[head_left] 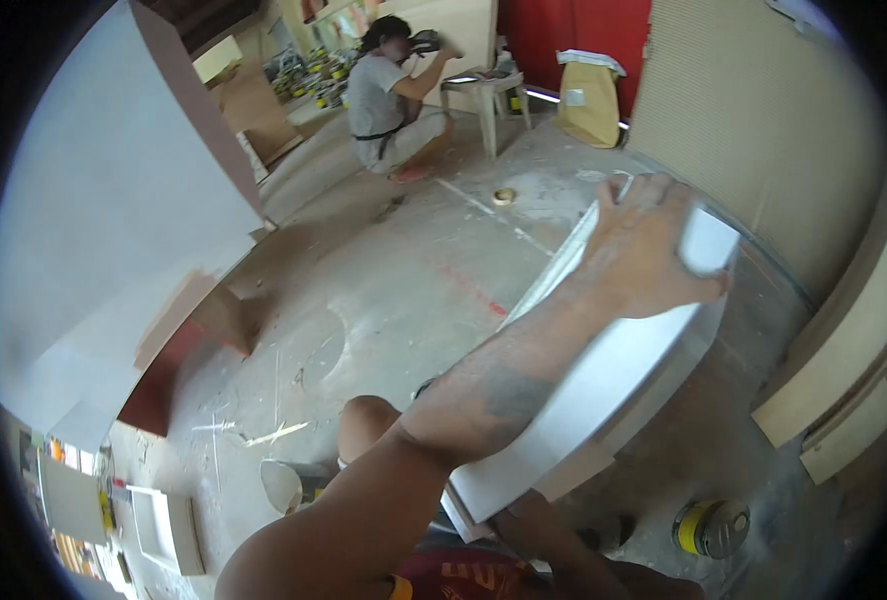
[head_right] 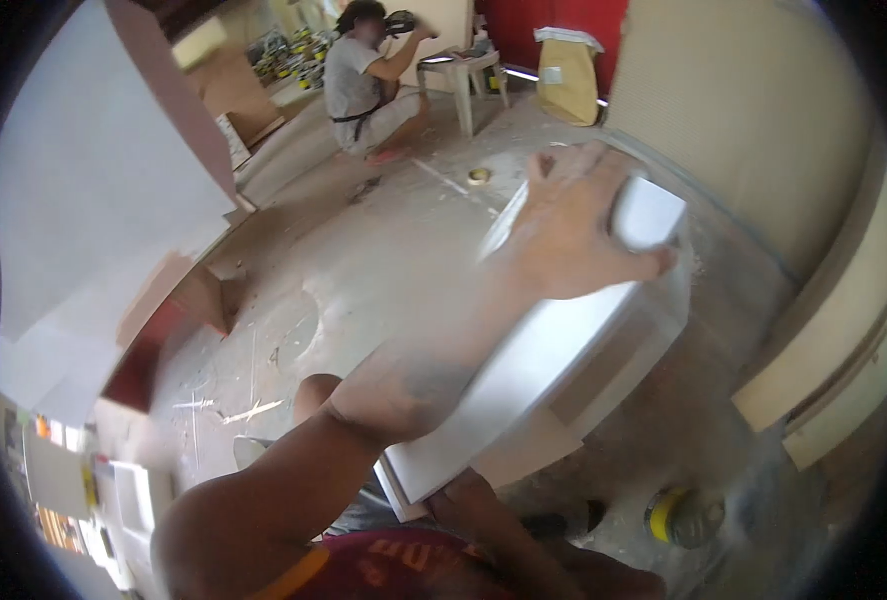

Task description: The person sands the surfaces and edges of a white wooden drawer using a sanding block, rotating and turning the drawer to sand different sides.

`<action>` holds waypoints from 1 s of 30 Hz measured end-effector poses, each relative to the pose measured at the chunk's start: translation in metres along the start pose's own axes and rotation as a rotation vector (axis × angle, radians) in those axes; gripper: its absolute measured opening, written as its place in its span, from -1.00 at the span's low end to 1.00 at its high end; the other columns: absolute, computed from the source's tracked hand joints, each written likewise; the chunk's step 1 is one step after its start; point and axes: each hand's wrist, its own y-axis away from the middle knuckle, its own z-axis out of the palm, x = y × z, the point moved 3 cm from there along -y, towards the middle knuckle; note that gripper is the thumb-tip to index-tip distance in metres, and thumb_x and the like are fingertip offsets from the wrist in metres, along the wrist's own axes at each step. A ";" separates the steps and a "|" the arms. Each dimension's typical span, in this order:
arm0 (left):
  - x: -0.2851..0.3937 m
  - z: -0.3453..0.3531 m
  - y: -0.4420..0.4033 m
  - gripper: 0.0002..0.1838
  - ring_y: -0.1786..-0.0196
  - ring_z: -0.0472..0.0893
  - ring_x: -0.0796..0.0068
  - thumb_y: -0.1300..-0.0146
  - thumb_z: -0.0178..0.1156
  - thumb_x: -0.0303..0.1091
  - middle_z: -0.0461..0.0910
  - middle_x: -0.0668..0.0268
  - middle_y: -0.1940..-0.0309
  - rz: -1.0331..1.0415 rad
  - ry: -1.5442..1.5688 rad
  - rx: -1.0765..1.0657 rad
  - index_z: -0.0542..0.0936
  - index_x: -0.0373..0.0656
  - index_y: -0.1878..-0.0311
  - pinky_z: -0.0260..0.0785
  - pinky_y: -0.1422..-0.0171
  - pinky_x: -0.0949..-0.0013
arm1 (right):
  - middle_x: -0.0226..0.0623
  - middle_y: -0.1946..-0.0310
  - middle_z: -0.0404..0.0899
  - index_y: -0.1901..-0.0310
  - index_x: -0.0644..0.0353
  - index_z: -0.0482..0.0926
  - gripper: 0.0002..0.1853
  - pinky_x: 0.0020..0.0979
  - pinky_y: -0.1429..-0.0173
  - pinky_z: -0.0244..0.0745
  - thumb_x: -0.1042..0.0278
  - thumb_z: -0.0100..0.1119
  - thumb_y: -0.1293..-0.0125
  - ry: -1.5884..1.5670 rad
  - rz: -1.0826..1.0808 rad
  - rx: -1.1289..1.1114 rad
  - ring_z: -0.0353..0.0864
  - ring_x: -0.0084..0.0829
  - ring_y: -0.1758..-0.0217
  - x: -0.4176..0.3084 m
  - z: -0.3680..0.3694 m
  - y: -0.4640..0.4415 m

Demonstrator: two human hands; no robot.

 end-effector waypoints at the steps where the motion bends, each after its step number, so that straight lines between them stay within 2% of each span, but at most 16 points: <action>1: -0.001 0.001 -0.003 0.01 -0.48 0.34 0.03 0.02 0.42 0.19 0.44 -0.12 -0.29 -0.013 -0.007 0.002 0.44 -0.38 -0.39 -0.15 -0.65 -0.23 | 0.06 -0.13 0.57 -0.15 0.13 0.59 -0.60 0.07 -0.26 0.45 0.14 0.15 -0.36 -0.033 -0.009 0.064 0.56 0.13 -0.22 -0.010 -0.010 0.000; 2: -0.002 0.003 -0.006 0.00 -0.48 0.34 0.04 0.02 0.41 0.19 0.45 -0.11 -0.30 -0.027 -0.018 0.006 0.44 -0.37 -0.38 -0.16 -0.65 -0.22 | 0.06 -0.01 0.68 -0.07 0.17 0.63 -0.65 0.01 -0.16 0.56 0.18 0.11 -0.36 -0.064 -0.021 0.127 0.67 0.13 -0.10 -0.019 -0.020 0.001; 5: 0.000 0.005 -0.006 -0.02 -0.46 0.36 0.04 0.02 0.41 0.20 0.45 -0.09 -0.31 -0.021 -0.025 0.020 0.46 -0.39 -0.34 -0.14 -0.64 -0.21 | 0.08 -0.05 0.67 -0.12 0.19 0.61 -0.62 -0.01 -0.21 0.55 0.23 0.15 -0.34 0.399 0.152 -0.362 0.65 0.14 -0.14 0.133 0.044 -0.021; 7: 0.005 0.004 -0.007 -0.03 -0.45 0.36 0.03 0.02 0.41 0.20 0.45 -0.09 -0.32 -0.029 -0.033 -0.002 0.47 -0.39 -0.33 -0.14 -0.64 -0.21 | 0.09 -0.08 0.65 -0.16 0.19 0.59 -0.59 -0.04 -0.22 0.55 0.23 0.21 -0.31 0.190 0.283 -0.386 0.64 0.11 -0.16 0.090 0.028 -0.021; 8: 0.007 0.003 -0.009 -0.03 -0.45 0.36 0.02 0.02 0.41 0.20 0.45 -0.10 -0.31 -0.023 -0.015 -0.025 0.47 -0.39 -0.31 -0.13 -0.63 -0.21 | 0.11 -0.11 0.64 -0.19 0.19 0.58 -0.54 -0.08 -0.24 0.55 0.24 0.27 -0.28 -0.026 0.401 -0.410 0.64 0.08 -0.19 0.058 0.021 -0.019; 9: 0.007 0.002 -0.007 -0.04 -0.45 0.36 0.01 0.02 0.41 0.20 0.45 -0.12 -0.30 -0.031 -0.003 -0.049 0.48 -0.40 -0.29 -0.13 -0.62 -0.21 | 0.08 -0.27 0.57 -0.32 0.18 0.53 -0.45 -0.11 -0.31 0.52 0.18 0.32 -0.33 -0.005 0.080 -0.049 0.60 0.01 -0.28 0.024 0.017 -0.008; 10: 0.003 0.002 -0.005 -0.04 -0.45 0.36 0.01 0.02 0.41 0.20 0.45 -0.12 -0.30 -0.052 -0.025 -0.043 0.48 -0.40 -0.29 -0.13 -0.62 -0.21 | 0.08 -0.27 0.57 -0.33 0.18 0.52 -0.44 -0.11 -0.31 0.52 0.18 0.32 -0.34 0.030 -0.136 0.082 0.59 0.01 -0.29 0.005 0.014 -0.002; 11: 0.001 0.006 -0.004 -0.05 -0.45 0.36 0.00 0.03 0.41 0.21 0.46 -0.12 -0.28 -0.036 -0.069 -0.022 0.49 -0.40 -0.27 -0.12 -0.61 -0.20 | 0.07 -0.28 0.56 -0.34 0.18 0.52 -0.44 -0.11 -0.32 0.51 0.18 0.32 -0.35 0.019 -0.170 0.062 0.59 0.01 -0.29 0.007 0.012 -0.004; 14: 0.003 0.001 0.004 -0.08 -0.41 0.37 -0.01 0.05 0.42 0.20 0.47 -0.11 -0.19 0.018 -0.089 0.059 0.52 -0.41 -0.21 -0.09 -0.57 -0.13 | 0.06 -0.31 0.55 -0.36 0.18 0.50 -0.43 -0.11 -0.33 0.50 0.18 0.30 -0.37 0.047 -0.091 -0.006 0.57 0.01 -0.31 0.076 0.016 -0.007; 18: 0.008 -0.008 0.012 -0.08 -0.33 0.39 -0.03 0.12 0.44 0.15 0.48 -0.06 -0.08 0.027 -0.010 -0.032 0.52 -0.42 -0.20 -0.08 -0.53 -0.04 | 0.05 -0.34 0.52 -0.40 0.18 0.47 -0.43 -0.11 -0.35 0.48 0.17 0.29 -0.41 0.127 0.152 0.022 0.56 0.00 -0.34 0.206 0.003 0.011; 20: 0.006 -0.008 0.012 -0.08 -0.33 0.37 -0.06 0.11 0.44 0.15 0.48 -0.07 -0.10 0.084 0.047 -0.003 0.51 -0.41 -0.20 -0.07 -0.53 -0.05 | 0.04 -0.35 0.51 -0.41 0.18 0.46 -0.42 -0.11 -0.36 0.48 0.17 0.28 -0.42 0.148 0.203 0.039 0.55 0.00 -0.35 0.220 -0.004 0.006; 22: 0.002 -0.002 0.010 -0.09 -0.33 0.37 -0.08 0.12 0.44 0.14 0.48 -0.07 -0.11 0.114 0.037 0.054 0.52 -0.39 -0.19 -0.06 -0.52 -0.04 | 0.04 -0.37 0.50 -0.43 0.17 0.45 -0.42 -0.11 -0.37 0.47 0.17 0.27 -0.44 0.123 0.143 0.057 0.54 -0.01 -0.36 0.209 0.005 -0.003; 24: -0.001 0.002 0.011 -0.10 -0.33 0.37 -0.09 0.12 0.44 0.14 0.48 -0.08 -0.12 0.129 0.044 0.102 0.52 -0.38 -0.19 -0.04 -0.52 -0.04 | 0.03 -0.39 0.49 -0.45 0.17 0.44 -0.41 -0.11 -0.39 0.46 0.17 0.26 -0.46 0.110 -0.033 0.078 0.53 -0.01 -0.38 0.157 0.019 -0.014; 27: 0.001 -0.001 0.002 -0.12 -0.33 0.37 -0.12 0.13 0.45 0.13 0.50 -0.08 -0.12 0.048 -0.012 -0.054 0.53 -0.36 -0.17 -0.01 -0.51 -0.03 | 0.02 -0.41 0.47 -0.47 0.17 0.42 -0.40 -0.11 -0.40 0.45 0.17 0.25 -0.48 0.292 -0.338 0.202 0.52 -0.01 -0.40 0.081 0.010 -0.025; 29: 0.000 0.000 0.002 -0.13 -0.28 0.39 -0.12 0.14 0.46 0.13 0.51 -0.06 -0.09 0.149 -0.007 0.013 0.53 -0.37 -0.14 0.00 -0.51 -0.01 | 0.01 -0.43 0.46 -0.49 0.17 0.41 -0.40 -0.11 -0.41 0.44 0.17 0.24 -0.50 0.212 -0.288 0.235 0.51 -0.02 -0.41 0.090 0.008 -0.030; 30: -0.004 0.000 0.001 -0.13 -0.28 0.39 -0.12 0.14 0.46 0.13 0.51 -0.06 -0.09 0.145 -0.002 -0.004 0.53 -0.37 -0.14 0.00 -0.51 -0.01 | 0.00 -0.47 0.41 -0.52 0.17 0.36 -0.40 -0.10 -0.46 0.38 0.19 0.20 -0.53 -0.094 -0.132 0.219 0.46 -0.01 -0.46 0.107 0.011 -0.029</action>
